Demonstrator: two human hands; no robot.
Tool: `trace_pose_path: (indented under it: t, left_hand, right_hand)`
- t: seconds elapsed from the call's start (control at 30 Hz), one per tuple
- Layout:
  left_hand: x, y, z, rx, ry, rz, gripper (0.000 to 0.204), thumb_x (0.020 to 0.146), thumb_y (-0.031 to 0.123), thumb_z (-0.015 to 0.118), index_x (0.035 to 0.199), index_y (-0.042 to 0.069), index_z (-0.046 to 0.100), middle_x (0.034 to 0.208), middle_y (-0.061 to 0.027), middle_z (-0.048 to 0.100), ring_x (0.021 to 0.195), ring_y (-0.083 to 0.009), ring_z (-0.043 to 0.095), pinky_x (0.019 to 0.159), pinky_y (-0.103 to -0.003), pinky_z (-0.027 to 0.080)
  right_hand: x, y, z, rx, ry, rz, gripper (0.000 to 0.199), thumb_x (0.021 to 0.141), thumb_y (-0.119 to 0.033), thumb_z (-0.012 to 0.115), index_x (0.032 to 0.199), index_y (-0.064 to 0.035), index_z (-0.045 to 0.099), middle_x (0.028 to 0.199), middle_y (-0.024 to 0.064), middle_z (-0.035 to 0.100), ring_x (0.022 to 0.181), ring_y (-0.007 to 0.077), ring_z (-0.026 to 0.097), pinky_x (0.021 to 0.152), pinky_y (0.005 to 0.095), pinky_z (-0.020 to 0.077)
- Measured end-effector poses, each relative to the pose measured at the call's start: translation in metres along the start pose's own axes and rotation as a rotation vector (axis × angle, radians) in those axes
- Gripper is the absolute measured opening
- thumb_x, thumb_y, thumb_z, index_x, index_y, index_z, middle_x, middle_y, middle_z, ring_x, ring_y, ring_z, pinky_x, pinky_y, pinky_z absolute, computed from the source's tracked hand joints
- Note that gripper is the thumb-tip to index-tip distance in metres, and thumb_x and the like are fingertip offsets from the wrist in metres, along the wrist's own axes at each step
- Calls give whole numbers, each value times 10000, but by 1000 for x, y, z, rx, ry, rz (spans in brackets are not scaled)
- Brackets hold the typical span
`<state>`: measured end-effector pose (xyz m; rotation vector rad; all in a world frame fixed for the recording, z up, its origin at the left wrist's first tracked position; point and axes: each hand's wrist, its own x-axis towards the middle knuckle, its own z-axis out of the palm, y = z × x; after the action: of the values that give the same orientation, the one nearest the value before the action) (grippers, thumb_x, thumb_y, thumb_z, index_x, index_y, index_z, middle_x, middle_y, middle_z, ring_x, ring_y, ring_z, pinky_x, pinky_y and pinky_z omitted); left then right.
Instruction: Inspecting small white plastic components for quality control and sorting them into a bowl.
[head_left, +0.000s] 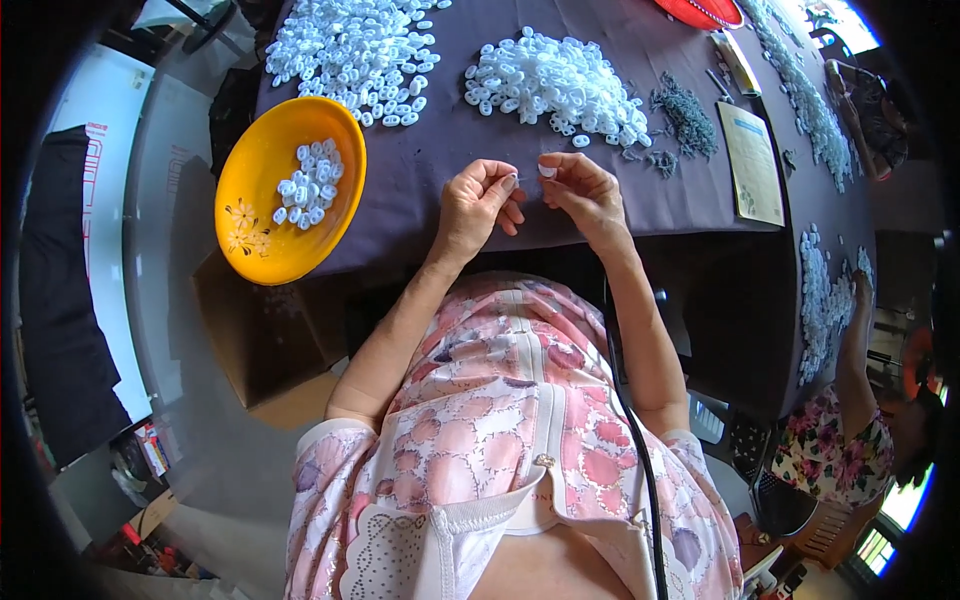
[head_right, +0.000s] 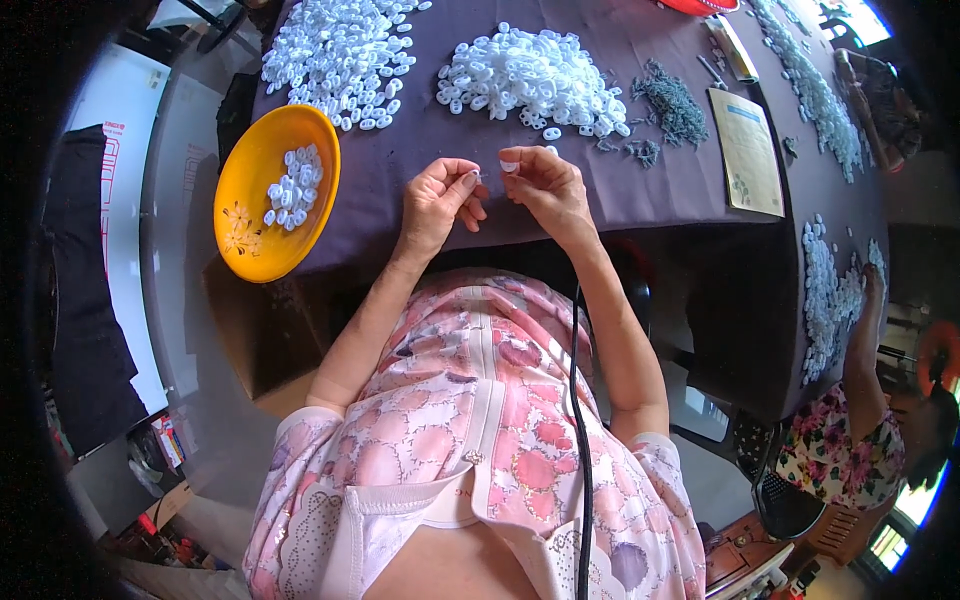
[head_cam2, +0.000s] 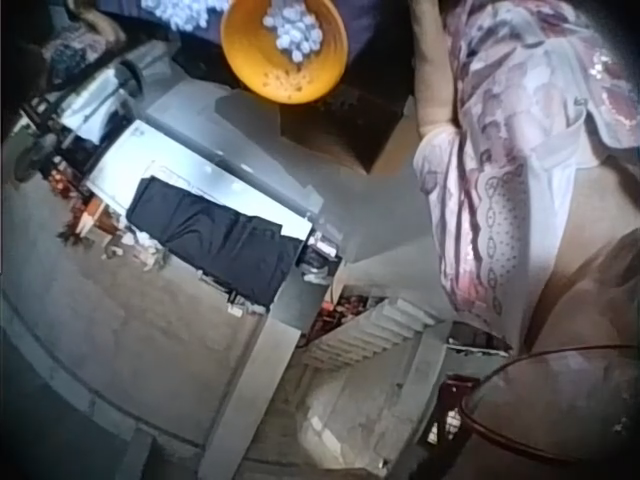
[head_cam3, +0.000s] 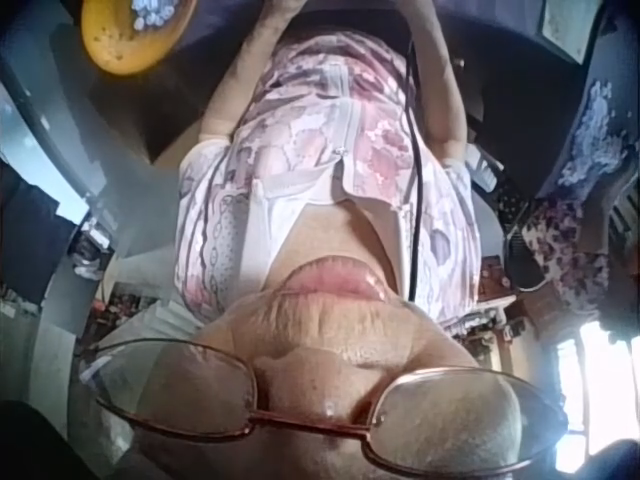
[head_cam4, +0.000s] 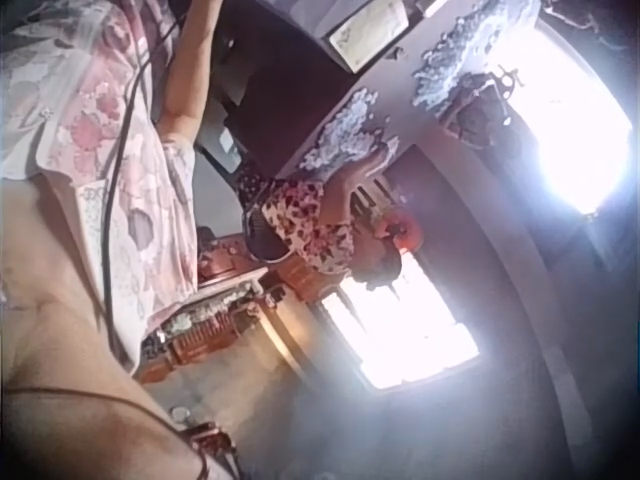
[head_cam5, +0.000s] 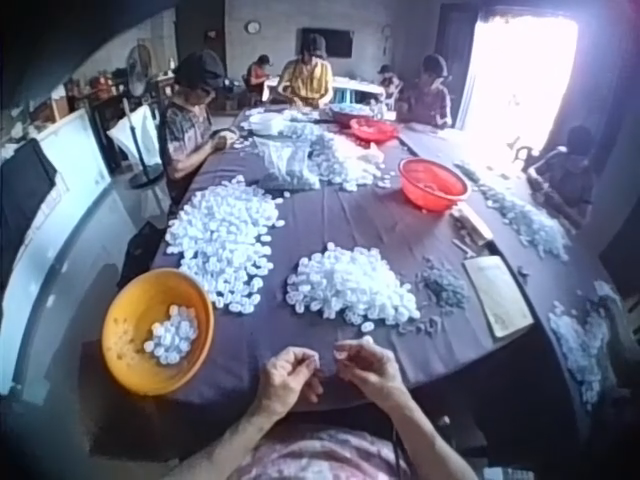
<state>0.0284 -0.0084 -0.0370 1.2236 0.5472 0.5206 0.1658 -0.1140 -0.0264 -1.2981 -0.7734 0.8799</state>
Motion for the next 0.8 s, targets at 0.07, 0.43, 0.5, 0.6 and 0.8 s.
trace_pose_path:
  t: [0.07,0.43,0.5,0.6,0.8]
  left_hand:
    - [0,0,0,-8,5,-2,135,900,115,541,978,6,554,758,-83,622,530,-102,582,427,-216,482]
    - [-2,3,2,-27,14,-9,136,893,110,550,976,2,559,764,-89,629,527,-107,582,425,-217,481]
    - [-2,3,1,-33,15,-8,136,892,112,553,973,3,560,764,-89,629,527,-108,582,425,-218,481]
    - [-2,4,1,-55,4,1,133,888,112,558,965,4,565,763,-86,629,527,-108,582,427,-216,480]
    - [2,7,-4,-160,-41,-61,136,887,132,566,962,19,572,755,-79,630,533,-111,587,427,-210,469]
  right_hand:
    - [-1,0,0,17,8,2,236,819,25,588,1053,-8,591,822,-6,590,713,53,536,639,193,436]
    - [-4,-4,5,65,57,2,142,806,13,607,934,-24,557,820,-6,582,715,54,545,638,193,442]
    - [-4,-2,5,95,76,-8,120,800,19,606,900,-20,552,811,-10,569,712,49,538,629,194,438]
    - [-3,2,4,-35,23,-47,150,801,30,590,922,-40,535,842,0,591,739,59,551,646,198,444]
    - [-4,-4,7,-16,28,-28,137,791,49,593,894,-22,537,824,-11,568,758,44,538,677,188,427]
